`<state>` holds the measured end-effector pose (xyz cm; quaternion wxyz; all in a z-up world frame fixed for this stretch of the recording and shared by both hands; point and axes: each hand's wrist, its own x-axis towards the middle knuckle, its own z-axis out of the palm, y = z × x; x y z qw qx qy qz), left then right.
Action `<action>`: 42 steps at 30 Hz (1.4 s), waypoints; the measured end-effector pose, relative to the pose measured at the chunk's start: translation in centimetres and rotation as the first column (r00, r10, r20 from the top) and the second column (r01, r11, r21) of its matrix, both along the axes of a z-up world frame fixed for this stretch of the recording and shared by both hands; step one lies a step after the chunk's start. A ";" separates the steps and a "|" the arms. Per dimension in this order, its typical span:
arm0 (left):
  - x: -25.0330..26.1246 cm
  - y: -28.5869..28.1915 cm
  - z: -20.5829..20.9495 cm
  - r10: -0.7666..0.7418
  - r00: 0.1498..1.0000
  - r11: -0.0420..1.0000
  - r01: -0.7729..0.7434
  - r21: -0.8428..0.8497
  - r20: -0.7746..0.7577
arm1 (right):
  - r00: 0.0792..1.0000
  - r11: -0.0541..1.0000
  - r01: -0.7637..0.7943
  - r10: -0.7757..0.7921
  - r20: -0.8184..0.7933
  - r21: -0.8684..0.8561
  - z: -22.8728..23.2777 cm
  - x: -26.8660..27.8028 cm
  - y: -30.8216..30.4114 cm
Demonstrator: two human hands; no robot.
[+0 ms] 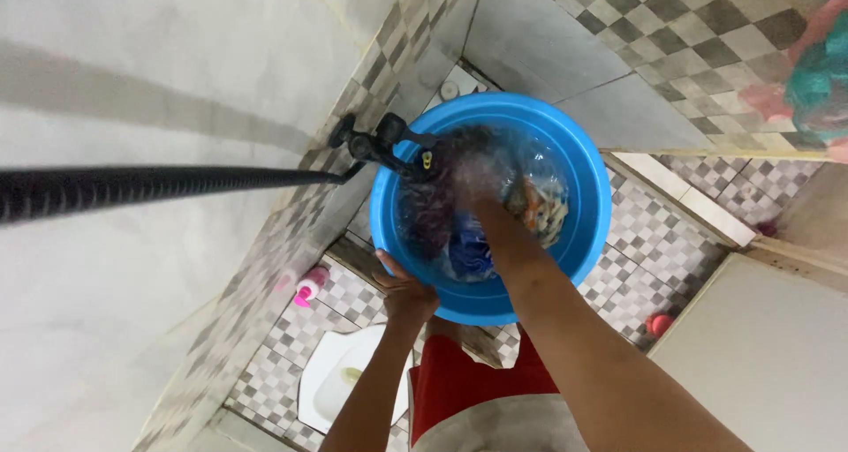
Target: Hand-washing clothes in a bucket of soapy water.
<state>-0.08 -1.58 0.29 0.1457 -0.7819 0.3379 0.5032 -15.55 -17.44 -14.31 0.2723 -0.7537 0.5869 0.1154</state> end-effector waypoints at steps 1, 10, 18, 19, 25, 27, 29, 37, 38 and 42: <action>-0.1 0.2 0.0 0.006 1.000 1.000 -0.006 0.003 0.013 | 0.997 0.998 0.064 -0.065 0.038 0.014 0.8 -0.5 -0.2; 0.0 0.1 0.8 0.032 0.999 0.999 -0.032 -0.040 -0.012 | 0.817 0.929 0.370 -0.319 0.480 -0.014 7.9 -10.8 5.3; 0.3 1.1 -0.7 -0.019 1.000 0.999 0.019 -0.030 0.001 | 0.998 0.983 0.011 0.002 -0.066 0.182 13.2 -11.9 15.7; 0.2 1.7 -1.6 -0.056 0.998 0.997 0.057 -0.061 0.019 | 0.983 0.979 -0.179 0.172 0.070 0.100 13.2 -10.8 15.4; 0.1 0.9 -0.9 -0.058 0.997 0.994 0.062 -0.091 0.044 | 0.788 0.806 -0.592 0.585 0.193 -0.026 9.8 -1.6 7.1; 0.2 0.7 0.0 -0.040 0.999 0.997 0.042 -0.069 0.029 | 0.766 0.781 -0.624 0.618 0.175 -0.027 9.9 0.8 3.6; -0.1 -0.3 0.9 -0.052 0.998 0.998 0.053 -0.025 0.023 | 0.804 0.815 -0.579 0.566 0.182 0.021 9.1 1.7 0.1; 0.1 1.5 -0.6 -0.079 0.994 0.994 0.084 -0.072 0.068 | 0.858 0.893 0.241 -0.379 0.346 0.380 -5.0 -1.5 -2.3; -0.2 1.6 -1.4 -0.123 0.989 0.985 0.131 -0.111 0.078 | 0.783 0.817 0.427 -0.549 0.293 0.388 -6.9 -2.4 -2.7; -0.5 1.2 -2.5 -0.164 0.979 0.977 0.178 -0.119 0.121 | 0.801 0.864 0.473 -0.504 0.324 0.173 -6.7 -5.4 -0.6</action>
